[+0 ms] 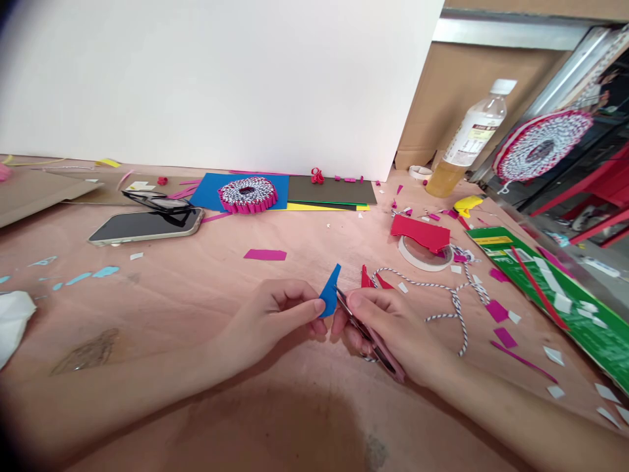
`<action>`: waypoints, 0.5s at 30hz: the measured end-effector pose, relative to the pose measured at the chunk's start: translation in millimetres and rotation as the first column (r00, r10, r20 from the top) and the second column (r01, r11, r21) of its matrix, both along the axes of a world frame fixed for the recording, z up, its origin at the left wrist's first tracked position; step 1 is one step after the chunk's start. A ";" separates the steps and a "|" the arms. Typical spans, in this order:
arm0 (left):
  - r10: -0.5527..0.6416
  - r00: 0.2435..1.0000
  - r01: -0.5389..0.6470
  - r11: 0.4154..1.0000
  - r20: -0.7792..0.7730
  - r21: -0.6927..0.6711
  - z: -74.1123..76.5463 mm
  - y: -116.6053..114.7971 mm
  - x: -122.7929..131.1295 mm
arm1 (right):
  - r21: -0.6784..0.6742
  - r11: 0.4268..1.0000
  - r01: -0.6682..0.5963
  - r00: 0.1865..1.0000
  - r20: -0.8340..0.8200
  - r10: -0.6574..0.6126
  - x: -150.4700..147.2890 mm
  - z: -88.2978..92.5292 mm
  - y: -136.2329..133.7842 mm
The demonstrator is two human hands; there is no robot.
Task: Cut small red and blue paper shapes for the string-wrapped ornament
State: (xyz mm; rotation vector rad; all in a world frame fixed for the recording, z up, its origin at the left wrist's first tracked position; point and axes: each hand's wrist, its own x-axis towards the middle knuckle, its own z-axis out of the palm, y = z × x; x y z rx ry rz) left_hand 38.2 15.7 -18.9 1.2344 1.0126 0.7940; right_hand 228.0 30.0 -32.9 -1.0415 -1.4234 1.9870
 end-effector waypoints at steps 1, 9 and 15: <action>0.005 1.000 -0.005 1.000 0.018 -0.001 -0.4 0.2 -0.1 | 0.002 1.000 -0.001 1.000 0.004 0.001 -0.3 -0.2 -0.1; -0.007 1.000 0.007 1.000 0.005 0.009 -2.1 0.1 -1.3 | -0.036 0.998 0.058 0.998 0.014 -0.057 -3.1 0.1 0.7; -0.038 0.999 0.038 0.999 -0.026 0.009 -1.0 -0.9 -0.4 | -0.076 0.995 0.071 0.997 0.002 -0.071 -2.1 -0.2 2.2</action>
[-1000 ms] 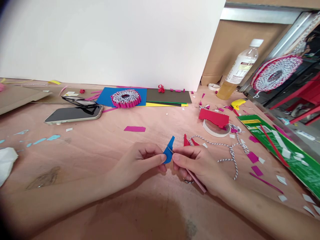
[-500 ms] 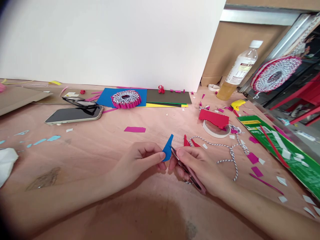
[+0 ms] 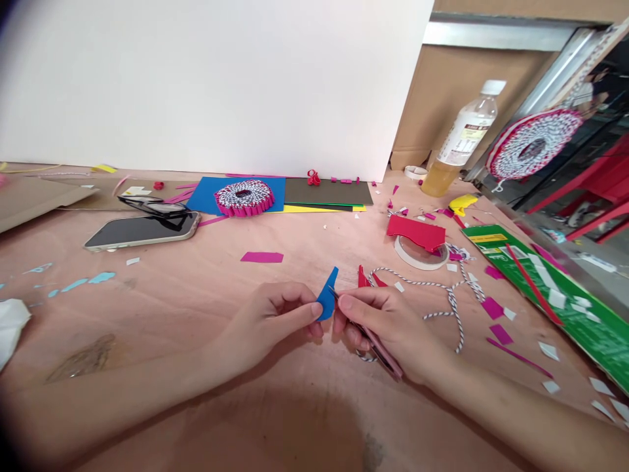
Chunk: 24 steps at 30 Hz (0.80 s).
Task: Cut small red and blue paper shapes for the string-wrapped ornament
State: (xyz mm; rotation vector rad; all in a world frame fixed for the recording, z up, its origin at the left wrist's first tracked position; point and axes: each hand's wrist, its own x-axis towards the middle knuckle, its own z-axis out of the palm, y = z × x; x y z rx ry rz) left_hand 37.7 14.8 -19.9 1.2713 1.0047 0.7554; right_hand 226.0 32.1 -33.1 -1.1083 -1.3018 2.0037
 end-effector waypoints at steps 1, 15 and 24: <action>-0.002 1.000 0.002 1.000 -0.010 0.003 -0.3 0.0 -0.1 | -0.005 1.000 0.005 1.000 0.001 -0.005 0.1 0.2 -0.1; -0.024 0.999 0.025 0.999 -0.048 0.023 -0.6 0.8 -1.0 | 0.015 0.998 0.056 0.998 -0.003 -0.056 -1.2 1.6 -3.9; 0.035 0.995 -0.035 0.999 0.091 -0.005 -3.0 0.5 0.5 | 0.014 1.000 -0.007 0.998 -0.066 0.008 -0.7 -0.4 -2.0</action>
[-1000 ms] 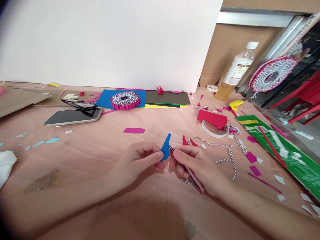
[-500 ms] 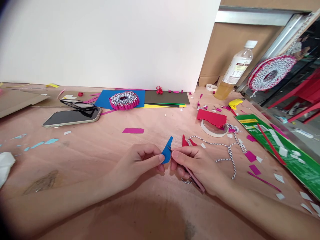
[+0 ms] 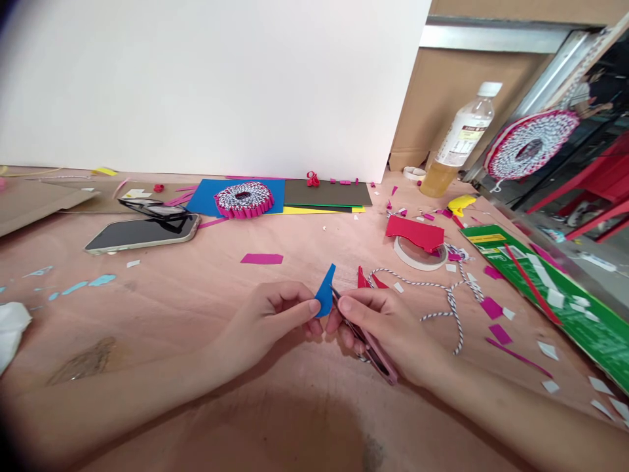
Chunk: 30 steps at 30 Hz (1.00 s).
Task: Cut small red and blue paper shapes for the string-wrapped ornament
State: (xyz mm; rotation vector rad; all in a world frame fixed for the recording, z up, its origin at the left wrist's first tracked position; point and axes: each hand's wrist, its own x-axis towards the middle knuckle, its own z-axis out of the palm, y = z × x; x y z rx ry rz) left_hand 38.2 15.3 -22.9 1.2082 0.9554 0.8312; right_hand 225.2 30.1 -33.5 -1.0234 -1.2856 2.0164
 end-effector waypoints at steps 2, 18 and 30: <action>0.013 1.000 -0.013 1.000 -0.001 0.008 -0.5 0.4 0.0 | 0.012 0.999 -0.033 0.999 -0.021 0.033 0.4 -1.4 -0.2; -0.069 0.986 0.092 0.984 -0.151 0.154 0.4 2.8 -4.9 | 0.666 0.744 0.054 0.915 0.265 -0.303 1.6 9.3 7.3; 0.052 0.991 -0.032 0.987 -0.120 0.160 -10.1 -6.2 -3.5 | 0.372 0.925 0.080 0.994 0.040 -0.102 -13.9 3.0 -4.0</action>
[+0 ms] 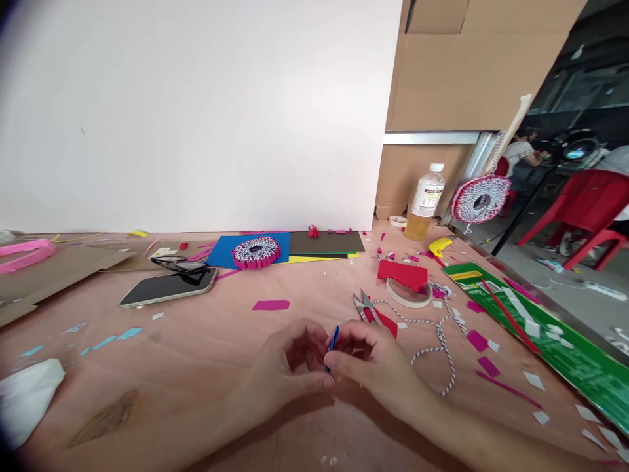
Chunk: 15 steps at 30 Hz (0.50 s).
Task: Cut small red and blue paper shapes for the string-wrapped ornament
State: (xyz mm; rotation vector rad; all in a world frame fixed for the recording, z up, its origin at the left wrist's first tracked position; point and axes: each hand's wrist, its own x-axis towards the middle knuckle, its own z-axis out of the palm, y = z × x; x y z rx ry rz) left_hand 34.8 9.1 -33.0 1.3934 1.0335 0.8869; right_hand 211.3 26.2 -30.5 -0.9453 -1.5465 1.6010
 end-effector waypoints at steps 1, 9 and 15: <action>-0.009 0.999 0.010 1.000 0.036 -0.012 -1.3 0.6 0.2 | 0.003 1.000 -0.009 1.000 -0.009 0.009 0.0 -0.4 0.0; -0.022 0.967 0.075 0.976 0.252 -0.204 7.3 7.9 -1.9 | -0.085 0.994 0.071 0.997 0.029 -0.069 4.7 -2.6 2.6; 0.052 0.954 0.052 0.942 0.296 -0.332 6.7 13.3 -3.4 | -0.107 0.990 0.089 0.996 0.039 -0.086 5.5 0.2 3.5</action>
